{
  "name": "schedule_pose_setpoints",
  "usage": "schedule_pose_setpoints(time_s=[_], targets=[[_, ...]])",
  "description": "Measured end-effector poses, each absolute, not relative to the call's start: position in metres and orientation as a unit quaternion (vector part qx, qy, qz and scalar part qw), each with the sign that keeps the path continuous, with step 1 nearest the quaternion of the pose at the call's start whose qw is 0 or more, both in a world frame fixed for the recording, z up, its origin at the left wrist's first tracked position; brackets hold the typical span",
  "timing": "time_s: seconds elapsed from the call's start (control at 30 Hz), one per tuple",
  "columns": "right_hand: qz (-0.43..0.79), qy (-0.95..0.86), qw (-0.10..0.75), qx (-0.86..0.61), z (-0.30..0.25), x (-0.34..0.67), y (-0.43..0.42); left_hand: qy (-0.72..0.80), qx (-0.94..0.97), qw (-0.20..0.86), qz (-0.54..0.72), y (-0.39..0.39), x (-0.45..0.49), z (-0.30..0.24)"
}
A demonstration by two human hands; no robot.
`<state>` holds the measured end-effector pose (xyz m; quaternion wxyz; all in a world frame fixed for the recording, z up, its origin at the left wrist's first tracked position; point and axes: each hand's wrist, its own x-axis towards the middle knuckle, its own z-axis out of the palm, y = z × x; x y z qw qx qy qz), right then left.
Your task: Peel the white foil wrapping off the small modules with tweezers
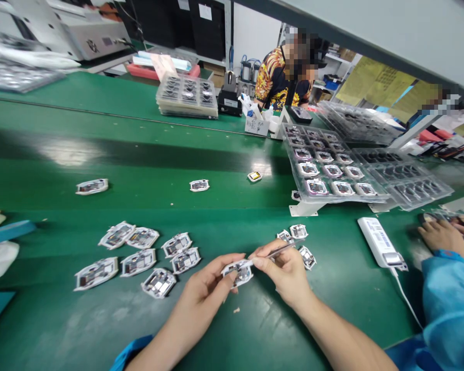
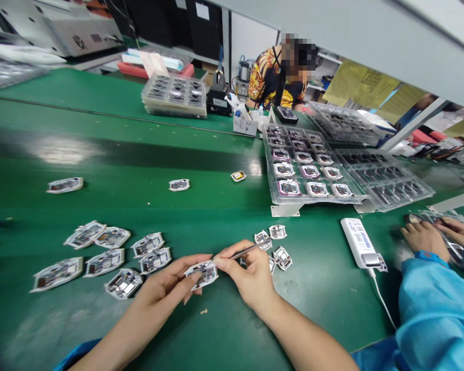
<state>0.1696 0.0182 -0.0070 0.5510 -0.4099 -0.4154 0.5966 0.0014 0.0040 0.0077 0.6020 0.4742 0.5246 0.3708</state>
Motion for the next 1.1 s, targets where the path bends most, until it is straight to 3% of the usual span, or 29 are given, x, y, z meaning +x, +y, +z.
schedule_pose_setpoints(time_s=[0.47,1.1], targets=[[0.584,-0.448,0.559,-0.383,-0.005,0.169,0.016,0.538,0.444,0.611,0.373,0.005,0.001,0.014],[0.422,-0.589,0.498,-0.477,-0.001,0.164,0.004,0.558,0.41,0.604,0.396,0.003,0.01,0.001]])
